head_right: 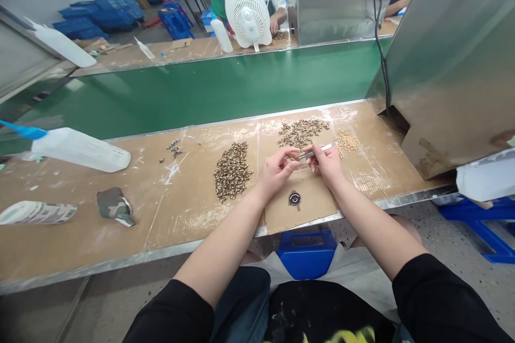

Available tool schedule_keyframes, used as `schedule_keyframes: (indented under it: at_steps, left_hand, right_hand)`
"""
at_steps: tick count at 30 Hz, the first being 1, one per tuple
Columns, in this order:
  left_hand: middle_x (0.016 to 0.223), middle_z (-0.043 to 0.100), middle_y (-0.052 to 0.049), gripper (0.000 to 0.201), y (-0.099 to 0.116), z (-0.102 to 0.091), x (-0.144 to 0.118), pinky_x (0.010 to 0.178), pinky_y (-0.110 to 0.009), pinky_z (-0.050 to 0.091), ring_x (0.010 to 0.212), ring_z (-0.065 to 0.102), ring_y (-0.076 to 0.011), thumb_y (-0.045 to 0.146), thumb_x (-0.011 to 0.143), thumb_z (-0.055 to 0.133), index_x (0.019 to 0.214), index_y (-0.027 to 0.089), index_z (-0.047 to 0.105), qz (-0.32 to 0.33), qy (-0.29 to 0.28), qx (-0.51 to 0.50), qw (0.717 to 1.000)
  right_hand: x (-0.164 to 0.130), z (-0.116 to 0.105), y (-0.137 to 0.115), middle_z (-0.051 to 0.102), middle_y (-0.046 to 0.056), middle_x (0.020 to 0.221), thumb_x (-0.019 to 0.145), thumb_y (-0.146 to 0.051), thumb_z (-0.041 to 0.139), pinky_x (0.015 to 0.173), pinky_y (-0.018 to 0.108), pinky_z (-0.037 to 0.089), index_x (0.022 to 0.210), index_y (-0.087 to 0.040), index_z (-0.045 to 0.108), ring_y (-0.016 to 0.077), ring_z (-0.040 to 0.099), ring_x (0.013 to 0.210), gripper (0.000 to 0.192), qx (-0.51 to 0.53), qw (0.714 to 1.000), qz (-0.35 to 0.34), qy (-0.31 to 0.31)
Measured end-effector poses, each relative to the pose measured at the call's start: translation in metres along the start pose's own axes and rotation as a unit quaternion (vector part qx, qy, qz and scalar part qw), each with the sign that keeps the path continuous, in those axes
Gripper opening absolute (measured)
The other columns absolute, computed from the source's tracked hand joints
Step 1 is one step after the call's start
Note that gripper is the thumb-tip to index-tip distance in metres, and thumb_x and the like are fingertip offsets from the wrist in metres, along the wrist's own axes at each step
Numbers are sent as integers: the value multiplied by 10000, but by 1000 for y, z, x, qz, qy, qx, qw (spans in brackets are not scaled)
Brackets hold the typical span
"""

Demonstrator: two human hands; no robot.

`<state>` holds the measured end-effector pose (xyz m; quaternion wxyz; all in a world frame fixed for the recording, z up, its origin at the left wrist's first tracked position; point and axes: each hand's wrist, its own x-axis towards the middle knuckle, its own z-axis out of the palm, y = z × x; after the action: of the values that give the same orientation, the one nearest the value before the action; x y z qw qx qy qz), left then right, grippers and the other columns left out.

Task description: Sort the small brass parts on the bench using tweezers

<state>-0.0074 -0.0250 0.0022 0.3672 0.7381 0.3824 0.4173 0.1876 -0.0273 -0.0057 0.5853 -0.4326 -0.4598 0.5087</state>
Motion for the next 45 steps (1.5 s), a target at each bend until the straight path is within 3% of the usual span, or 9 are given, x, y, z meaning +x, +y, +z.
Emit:
schedule_keyframes:
  at_steps: [6,14,20,24,29,31,35,40,45]
  left_hand:
    - [910,813,-56,216,-3,4,-2,683,-277,522,696,665,-131,387,1013,684,1036,211,807,74,47,21,996]
    - [872,765,-36,271,-10,6,2,614,-241,517,761,742,-153,415,975,727,1147,205,730,-35,72,-146,986]
    - [844,737,-29,266,-10,6,3,631,-242,501,778,729,-153,414,971,726,1129,207,674,-55,85,-172,980]
    - [782,695,-1,243,-8,3,6,612,-250,463,672,633,-125,423,1041,604,1174,222,633,-59,127,-195,971]
    - [825,642,-16,302,-7,1,5,658,-277,442,707,555,-124,454,1033,624,883,197,672,13,79,-64,995]
    - [877,625,-22,317,-8,2,4,665,-281,433,712,535,-118,461,1015,661,853,190,689,32,64,-17,997]
    - [1057,615,-54,349,-11,4,4,631,-279,437,685,520,-94,514,1012,655,902,188,713,13,57,-17,998]
    - [1066,624,-64,383,-9,4,4,639,-291,449,678,522,-96,516,1023,637,840,182,680,34,33,-3,999]
    - [1041,638,-66,389,-7,3,5,648,-290,444,734,557,-119,510,1016,652,809,181,659,29,49,-13,998]
  right_hand:
    - [1,-2,6,656,13,534,785,-777,796,361,219,340,745,-180,765,93,505,353,599,26,999,4,-26]
    - [3,1,1,654,17,516,778,-736,835,349,212,328,715,-172,767,83,490,336,571,62,998,5,8]
    - [6,0,2,632,9,503,767,-749,833,353,218,320,726,-170,760,81,475,344,585,77,996,6,39]
    - [7,-2,3,589,-12,474,789,-720,829,356,217,293,737,-175,760,74,438,340,551,90,994,-1,65]
    - [2,1,0,632,11,518,815,-748,792,368,227,336,733,-181,751,93,488,370,574,40,998,-12,38]
    - [0,2,-3,638,12,528,817,-755,784,371,229,347,740,-185,752,95,491,377,576,21,999,-20,39]
    - [-1,5,-5,651,7,561,812,-754,790,391,229,365,781,-193,766,93,500,398,562,7,1000,-15,19]
    - [-2,6,-3,660,-6,588,787,-709,843,415,222,383,853,-196,785,92,526,426,520,-10,999,4,-38]
    - [0,6,-2,652,-3,579,785,-732,830,408,218,378,803,-192,763,82,502,415,544,3,1000,-5,-9]
